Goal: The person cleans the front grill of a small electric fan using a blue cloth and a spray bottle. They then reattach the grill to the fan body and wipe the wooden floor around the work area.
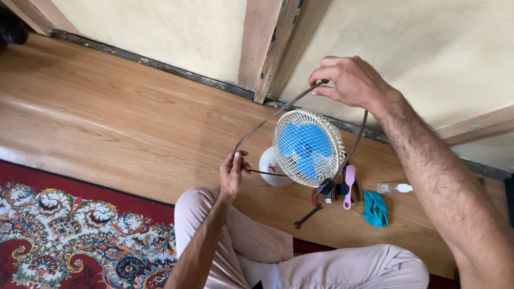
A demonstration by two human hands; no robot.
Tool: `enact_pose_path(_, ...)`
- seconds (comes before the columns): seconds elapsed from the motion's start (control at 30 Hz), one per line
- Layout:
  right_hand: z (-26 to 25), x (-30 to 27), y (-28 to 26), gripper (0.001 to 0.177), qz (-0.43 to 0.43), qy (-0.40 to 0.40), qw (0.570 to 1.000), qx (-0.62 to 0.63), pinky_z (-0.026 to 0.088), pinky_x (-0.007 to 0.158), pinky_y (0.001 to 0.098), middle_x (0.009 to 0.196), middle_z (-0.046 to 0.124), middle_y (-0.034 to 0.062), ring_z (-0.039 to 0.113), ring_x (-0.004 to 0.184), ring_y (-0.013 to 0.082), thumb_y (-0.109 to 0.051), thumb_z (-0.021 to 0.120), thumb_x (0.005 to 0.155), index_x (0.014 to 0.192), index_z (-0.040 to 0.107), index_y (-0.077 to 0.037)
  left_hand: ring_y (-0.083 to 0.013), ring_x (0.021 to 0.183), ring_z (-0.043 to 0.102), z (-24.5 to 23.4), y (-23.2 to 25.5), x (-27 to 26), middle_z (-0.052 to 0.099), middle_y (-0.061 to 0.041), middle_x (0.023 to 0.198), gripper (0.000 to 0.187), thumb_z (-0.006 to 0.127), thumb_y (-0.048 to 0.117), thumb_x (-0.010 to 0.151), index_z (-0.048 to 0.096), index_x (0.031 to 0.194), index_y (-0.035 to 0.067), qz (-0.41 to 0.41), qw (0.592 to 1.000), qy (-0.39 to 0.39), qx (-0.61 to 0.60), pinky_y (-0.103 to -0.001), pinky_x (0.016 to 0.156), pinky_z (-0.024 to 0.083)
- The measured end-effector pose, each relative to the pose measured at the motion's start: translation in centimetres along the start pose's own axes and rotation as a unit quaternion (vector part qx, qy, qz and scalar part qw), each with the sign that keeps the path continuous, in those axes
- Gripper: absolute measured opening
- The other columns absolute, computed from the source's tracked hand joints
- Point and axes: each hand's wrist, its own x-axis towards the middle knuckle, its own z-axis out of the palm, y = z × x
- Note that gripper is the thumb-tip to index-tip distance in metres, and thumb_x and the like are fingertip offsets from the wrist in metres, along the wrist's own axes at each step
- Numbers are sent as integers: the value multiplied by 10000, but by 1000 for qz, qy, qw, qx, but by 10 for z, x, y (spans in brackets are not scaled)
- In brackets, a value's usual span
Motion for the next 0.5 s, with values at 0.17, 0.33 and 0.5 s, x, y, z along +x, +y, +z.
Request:
enact_pose_path(0.17,15,-3,12,100,-127,-31,948,-289,561,460,174,933,689,-19,675,639,87,-286,664,1010,1069,722,-230,-129,660,628,0,-2,2,566,-23,713,361,472,279,1107,655,1143,-30,-1,1000,9,-13,-283,613,535)
enact_pose_path(0.33,28,-5,17,299,-154,-52,928,-336,546,426,183,878,717,-26,680,628,75,-442,583,1009,1069,716,-181,-132,649,625,1,0,4,564,-33,696,376,463,288,1103,652,1139,-35,-17,999,30,-17,-291,602,539)
enact_pose_path(0.5,26,3,10,168,-2,-86,995,-55,594,620,364,946,796,-11,723,753,176,-333,626,966,999,749,-223,-127,671,629,6,5,7,545,-16,721,375,478,289,1110,655,1145,-39,9,1000,23,-18,-294,615,546)
